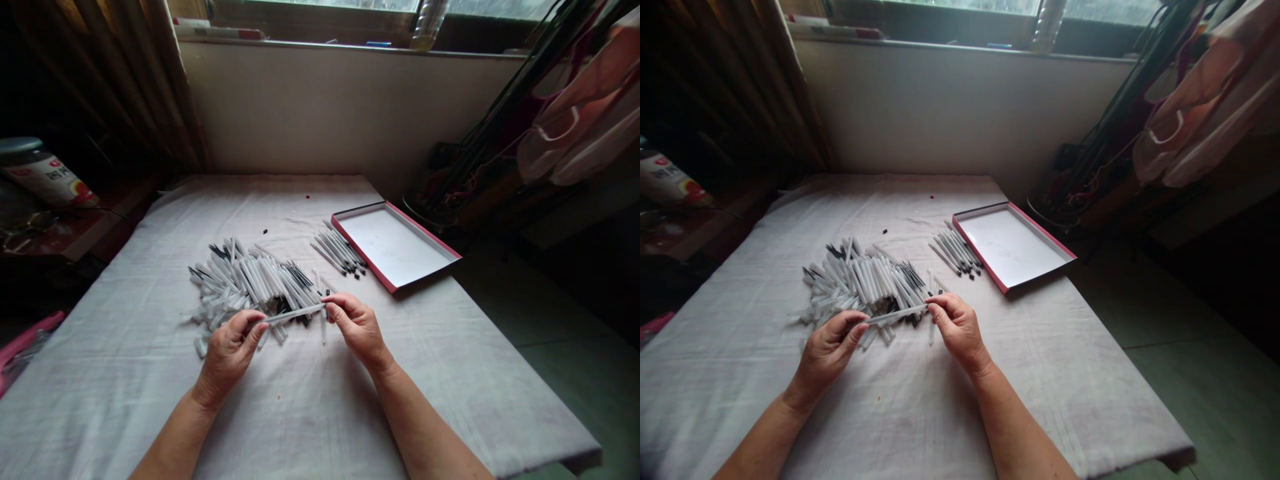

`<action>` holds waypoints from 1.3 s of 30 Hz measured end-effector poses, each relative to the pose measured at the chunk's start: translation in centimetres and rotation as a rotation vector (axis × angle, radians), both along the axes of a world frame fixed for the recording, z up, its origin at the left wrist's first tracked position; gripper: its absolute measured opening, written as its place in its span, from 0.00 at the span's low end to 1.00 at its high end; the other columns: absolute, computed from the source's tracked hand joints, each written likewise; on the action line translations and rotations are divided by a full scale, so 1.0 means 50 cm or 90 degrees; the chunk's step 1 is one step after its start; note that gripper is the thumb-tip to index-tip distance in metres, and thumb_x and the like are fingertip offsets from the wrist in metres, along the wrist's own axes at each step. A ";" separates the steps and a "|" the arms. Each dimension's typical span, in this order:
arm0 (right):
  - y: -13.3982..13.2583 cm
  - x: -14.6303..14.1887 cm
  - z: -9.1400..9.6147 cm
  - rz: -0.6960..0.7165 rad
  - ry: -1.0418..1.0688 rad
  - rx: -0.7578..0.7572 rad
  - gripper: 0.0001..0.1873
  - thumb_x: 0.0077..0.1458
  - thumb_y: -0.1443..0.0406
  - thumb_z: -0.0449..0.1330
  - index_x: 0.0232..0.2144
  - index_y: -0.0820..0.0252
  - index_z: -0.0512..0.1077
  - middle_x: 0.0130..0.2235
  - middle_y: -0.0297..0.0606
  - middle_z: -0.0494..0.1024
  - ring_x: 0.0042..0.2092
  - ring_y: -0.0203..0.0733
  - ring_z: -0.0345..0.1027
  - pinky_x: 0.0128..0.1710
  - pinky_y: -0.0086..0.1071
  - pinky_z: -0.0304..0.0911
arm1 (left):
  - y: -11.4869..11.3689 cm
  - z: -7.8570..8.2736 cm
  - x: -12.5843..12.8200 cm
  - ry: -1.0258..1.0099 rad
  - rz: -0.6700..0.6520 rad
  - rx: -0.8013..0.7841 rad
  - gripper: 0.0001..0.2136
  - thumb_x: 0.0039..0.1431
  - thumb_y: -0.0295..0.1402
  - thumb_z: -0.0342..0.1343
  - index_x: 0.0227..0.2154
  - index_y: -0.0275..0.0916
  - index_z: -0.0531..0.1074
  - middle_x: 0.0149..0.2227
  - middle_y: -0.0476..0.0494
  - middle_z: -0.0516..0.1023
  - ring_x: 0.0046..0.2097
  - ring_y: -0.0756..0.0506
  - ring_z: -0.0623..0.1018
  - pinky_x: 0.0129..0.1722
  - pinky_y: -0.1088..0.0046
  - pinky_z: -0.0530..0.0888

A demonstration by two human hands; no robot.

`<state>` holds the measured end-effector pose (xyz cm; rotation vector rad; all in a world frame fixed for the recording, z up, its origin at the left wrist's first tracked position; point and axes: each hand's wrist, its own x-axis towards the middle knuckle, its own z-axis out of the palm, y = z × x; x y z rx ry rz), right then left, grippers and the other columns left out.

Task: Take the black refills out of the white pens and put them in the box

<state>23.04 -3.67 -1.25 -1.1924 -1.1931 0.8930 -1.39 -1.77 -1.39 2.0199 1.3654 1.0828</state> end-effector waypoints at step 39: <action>0.006 0.045 -0.001 -0.020 0.018 -0.113 0.13 0.48 0.56 0.65 0.26 0.62 0.79 0.25 0.38 0.80 0.22 0.34 0.67 0.23 0.29 0.65 | 0.017 0.010 -0.036 0.047 -0.010 -0.013 0.18 0.62 0.47 0.50 0.28 0.38 0.74 0.22 0.49 0.74 0.24 0.50 0.72 0.25 0.77 0.70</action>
